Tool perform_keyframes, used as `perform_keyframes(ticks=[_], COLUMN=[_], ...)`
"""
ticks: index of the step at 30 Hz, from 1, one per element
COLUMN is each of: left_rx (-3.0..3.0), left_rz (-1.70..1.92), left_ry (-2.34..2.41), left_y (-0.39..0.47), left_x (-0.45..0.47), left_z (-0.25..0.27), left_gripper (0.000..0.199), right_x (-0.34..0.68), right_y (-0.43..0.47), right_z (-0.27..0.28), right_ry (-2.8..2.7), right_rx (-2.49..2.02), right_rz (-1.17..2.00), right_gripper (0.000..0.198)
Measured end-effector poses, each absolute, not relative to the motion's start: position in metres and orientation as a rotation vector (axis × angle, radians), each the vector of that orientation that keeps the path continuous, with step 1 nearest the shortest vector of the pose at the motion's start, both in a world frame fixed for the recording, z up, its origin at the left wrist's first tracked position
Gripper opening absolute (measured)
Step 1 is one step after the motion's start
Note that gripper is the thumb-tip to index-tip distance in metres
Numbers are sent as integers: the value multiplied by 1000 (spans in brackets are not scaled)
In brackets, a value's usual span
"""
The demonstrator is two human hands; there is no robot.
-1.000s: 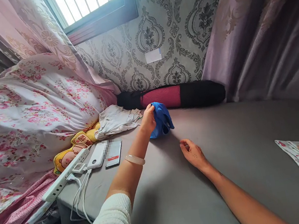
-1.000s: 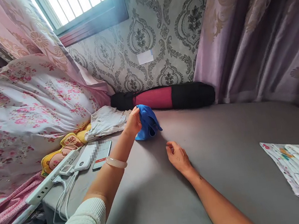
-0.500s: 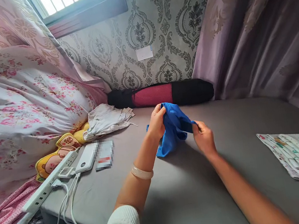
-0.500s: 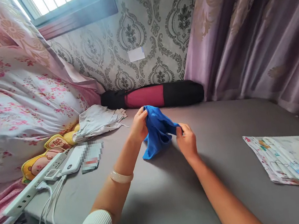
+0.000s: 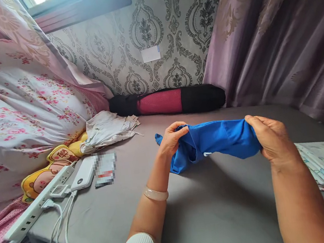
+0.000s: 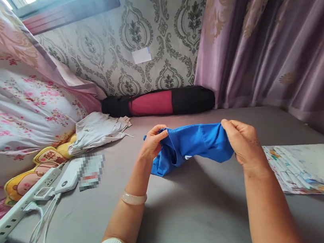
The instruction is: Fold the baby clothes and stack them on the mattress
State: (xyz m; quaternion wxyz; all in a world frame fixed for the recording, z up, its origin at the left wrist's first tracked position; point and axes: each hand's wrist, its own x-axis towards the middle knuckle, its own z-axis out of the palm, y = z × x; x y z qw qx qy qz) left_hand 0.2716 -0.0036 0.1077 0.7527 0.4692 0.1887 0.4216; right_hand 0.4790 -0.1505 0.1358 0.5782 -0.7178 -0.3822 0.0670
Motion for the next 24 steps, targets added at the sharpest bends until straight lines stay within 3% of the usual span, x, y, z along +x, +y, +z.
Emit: perform_keyframes(ticks=[5, 12, 18, 24], left_rx=[978, 1040, 1031, 1029], left_rz=[899, 738, 684, 663], left_ry=[489, 549, 580, 543], left_y=[-6, -12, -17, -19], left_x=[279, 289, 292, 290], left_z=[93, 73, 72, 72], left_gripper=[31, 29, 31, 30], right_x=[512, 533, 482, 456], right_y=[-158, -146, -128, -115], right_z=[116, 77, 95, 93], right_ry=[-1074, -1527, -1514, -1577], right_rx=[-1873, -2120, -1717, -1521], right_rz=[514, 475, 442, 585], right_gripper=[43, 19, 39, 42])
